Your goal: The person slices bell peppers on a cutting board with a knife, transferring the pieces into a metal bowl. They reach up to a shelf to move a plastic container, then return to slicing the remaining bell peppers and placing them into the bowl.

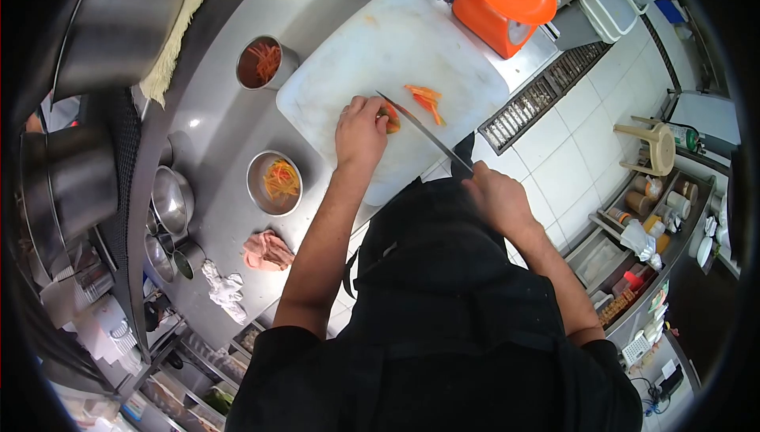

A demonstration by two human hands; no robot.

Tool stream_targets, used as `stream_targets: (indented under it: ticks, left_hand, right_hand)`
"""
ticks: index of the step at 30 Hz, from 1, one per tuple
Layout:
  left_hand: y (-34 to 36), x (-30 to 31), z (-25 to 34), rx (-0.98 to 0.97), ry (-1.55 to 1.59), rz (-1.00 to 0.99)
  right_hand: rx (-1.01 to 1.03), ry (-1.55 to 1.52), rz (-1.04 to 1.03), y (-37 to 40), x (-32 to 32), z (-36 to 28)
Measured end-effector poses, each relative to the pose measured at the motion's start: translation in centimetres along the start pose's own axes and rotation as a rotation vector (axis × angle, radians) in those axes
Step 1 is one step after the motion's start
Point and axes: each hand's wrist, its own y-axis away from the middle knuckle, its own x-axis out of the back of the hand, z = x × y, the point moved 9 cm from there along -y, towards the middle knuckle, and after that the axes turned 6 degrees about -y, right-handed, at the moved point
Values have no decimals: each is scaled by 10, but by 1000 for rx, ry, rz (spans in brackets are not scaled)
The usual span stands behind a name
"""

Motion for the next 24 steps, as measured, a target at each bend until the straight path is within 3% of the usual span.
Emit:
stream_targets:
  ticks: [5, 15, 18, 21, 24]
  left_hand:
    - [-2, -5, -4, 37, 33, -92]
    - [2, -11, -13, 52, 102, -58]
    - [3, -10, -14, 56, 88, -55]
    - [3, -9, -13, 55, 92, -45]
    - [5, -6, -13, 47, 117, -18]
  right_hand:
    - [-32, 51, -38, 5, -3, -8]
    - [51, 64, -16, -26, -30, -5]
    - [58, 78, -2, -23, -12, -17]
    - [-24, 117, -72, -8, -10, -14]
    - [33, 92, 8, -17, -36, -1]
